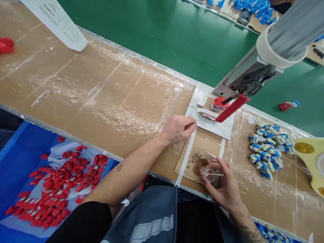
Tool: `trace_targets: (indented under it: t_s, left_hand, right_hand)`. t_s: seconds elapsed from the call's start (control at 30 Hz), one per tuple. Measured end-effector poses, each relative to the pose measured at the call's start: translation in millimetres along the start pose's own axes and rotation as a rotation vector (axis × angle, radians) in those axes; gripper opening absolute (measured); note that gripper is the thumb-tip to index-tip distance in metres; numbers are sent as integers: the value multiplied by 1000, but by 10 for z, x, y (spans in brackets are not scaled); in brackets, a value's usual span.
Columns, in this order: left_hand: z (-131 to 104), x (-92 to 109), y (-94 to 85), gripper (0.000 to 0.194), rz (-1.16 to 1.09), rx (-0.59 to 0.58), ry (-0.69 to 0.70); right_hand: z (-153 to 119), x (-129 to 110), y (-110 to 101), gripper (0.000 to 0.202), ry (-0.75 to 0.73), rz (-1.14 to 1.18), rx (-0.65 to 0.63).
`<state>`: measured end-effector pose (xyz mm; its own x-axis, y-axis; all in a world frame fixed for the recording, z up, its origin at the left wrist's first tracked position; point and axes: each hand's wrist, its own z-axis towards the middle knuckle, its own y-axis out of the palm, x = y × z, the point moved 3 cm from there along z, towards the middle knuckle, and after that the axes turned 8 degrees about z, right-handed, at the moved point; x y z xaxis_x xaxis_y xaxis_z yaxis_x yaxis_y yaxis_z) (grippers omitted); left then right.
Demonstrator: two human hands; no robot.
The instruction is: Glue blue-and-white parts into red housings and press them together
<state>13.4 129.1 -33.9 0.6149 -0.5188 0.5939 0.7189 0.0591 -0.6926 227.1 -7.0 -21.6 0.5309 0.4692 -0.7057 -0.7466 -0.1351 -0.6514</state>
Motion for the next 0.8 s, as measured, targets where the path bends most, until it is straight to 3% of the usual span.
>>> trace_targets:
  t_s: [0.8]
  left_hand:
    - [6,11,-2,25,8,-11,19]
  right_hand:
    - [53,-110,96,77,-53,-105,-64]
